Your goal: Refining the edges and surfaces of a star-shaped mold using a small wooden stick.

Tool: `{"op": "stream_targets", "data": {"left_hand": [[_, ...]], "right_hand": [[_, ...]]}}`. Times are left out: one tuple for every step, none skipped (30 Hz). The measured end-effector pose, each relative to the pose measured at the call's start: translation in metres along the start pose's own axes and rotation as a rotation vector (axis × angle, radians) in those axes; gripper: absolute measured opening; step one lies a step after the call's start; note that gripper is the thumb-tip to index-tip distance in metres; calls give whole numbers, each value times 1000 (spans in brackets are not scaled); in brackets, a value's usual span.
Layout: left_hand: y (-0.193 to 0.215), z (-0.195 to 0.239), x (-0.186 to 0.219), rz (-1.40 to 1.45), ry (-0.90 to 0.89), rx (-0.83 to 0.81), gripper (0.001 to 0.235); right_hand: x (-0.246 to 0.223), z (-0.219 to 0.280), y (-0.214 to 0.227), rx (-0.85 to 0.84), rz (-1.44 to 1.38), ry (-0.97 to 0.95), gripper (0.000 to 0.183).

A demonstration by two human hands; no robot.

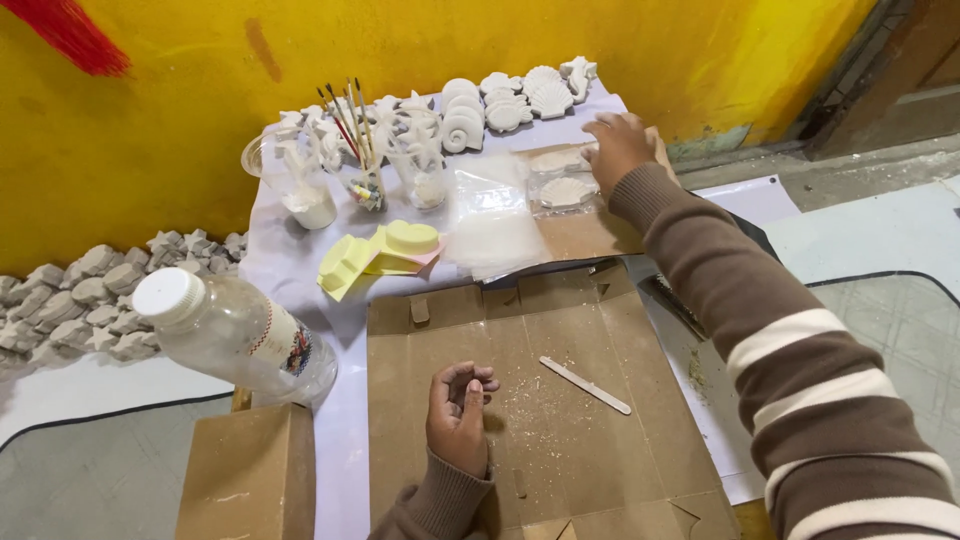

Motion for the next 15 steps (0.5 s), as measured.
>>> {"op": "stream_targets", "data": {"left_hand": [[0,2,3,0,-1,2,17],[0,3,4,-17,58,-1,18],[-1,4,6,-35,117,-4,19],[-2,5,8,-36,120,0,19],[-3,5,9,-42,139,1,19],[-3,7,9,-48,161,5,19],[-1,10,9,-50,168,11,19],[-2,11,8,-27,129,-20,17],[-2,13,9,-4,90,-51,16],[-3,13,7,-1,86,-46,16],[-4,13,5,15,57,-46,16],[-4,16,3,29,34,-45,16],[-3,16,5,28,37,-40,16],[-3,18,7,-9,8,-52,15],[-3,19,9,-47,-20,-65,15]], "right_hand": [[-13,-4,5,0,-1,2,37],[-25,-9,10,-36,-96,53,42],[-38,-14,15,-71,-192,106,49],[-51,-15,29,-76,-193,107,49],[-63,-16,41,-100,-252,47,64],[-76,-17,52,-130,-311,-14,79],[-74,-27,52,-138,-312,-12,79],[-73,-38,55,-70,-420,13,78],[-72,-49,58,-2,-528,37,77],[-60,-73,46,-2,-527,44,77],[-50,-98,36,55,-460,115,61],[-39,-121,23,106,-394,182,46],[-31,-134,12,101,-396,184,46],[-24,-148,1,139,-460,211,52],[-17,-161,-10,177,-524,238,58]]}}
Point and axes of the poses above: each hand's wrist, its own z-axis away from the middle knuckle, its own y-axis out of the back of the hand, x = y × z, the point moved 2 cm from there along -z, towards the middle knuckle, and after that the axes turned 2 degrees about y, right-handed, at the moved point
